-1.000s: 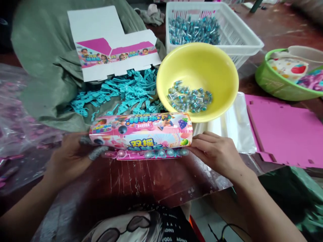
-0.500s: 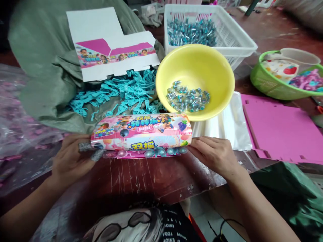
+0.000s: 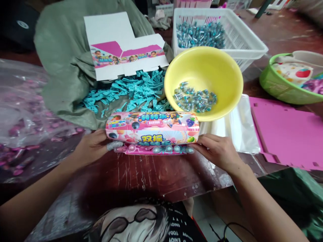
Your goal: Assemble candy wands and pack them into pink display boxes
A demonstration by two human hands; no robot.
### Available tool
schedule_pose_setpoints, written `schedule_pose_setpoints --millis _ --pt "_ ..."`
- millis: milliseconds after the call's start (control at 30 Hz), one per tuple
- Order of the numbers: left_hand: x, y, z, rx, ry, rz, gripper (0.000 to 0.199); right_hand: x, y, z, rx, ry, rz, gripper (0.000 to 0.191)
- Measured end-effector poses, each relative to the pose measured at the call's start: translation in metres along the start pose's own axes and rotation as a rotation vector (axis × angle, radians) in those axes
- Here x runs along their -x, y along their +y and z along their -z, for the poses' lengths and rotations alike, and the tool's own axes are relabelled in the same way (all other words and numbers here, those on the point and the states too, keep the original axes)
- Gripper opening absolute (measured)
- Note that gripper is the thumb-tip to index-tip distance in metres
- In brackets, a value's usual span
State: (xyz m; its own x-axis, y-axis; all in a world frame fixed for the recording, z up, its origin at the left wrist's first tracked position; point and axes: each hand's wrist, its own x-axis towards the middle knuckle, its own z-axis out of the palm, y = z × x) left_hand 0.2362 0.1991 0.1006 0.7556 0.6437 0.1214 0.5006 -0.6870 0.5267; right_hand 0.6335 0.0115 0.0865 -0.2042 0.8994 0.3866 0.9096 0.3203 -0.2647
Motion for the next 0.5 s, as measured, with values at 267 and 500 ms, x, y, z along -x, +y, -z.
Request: schedule_pose_setpoints --millis 267,500 --pt "0.009 0.005 -0.007 -0.218 0.26 -0.171 0.022 0.003 -0.003 -0.006 0.169 0.098 0.067 0.006" --pt "0.004 0.028 0.018 -0.043 0.369 0.042 0.012 -0.009 -0.016 0.017 0.158 0.199 0.017 0.01"
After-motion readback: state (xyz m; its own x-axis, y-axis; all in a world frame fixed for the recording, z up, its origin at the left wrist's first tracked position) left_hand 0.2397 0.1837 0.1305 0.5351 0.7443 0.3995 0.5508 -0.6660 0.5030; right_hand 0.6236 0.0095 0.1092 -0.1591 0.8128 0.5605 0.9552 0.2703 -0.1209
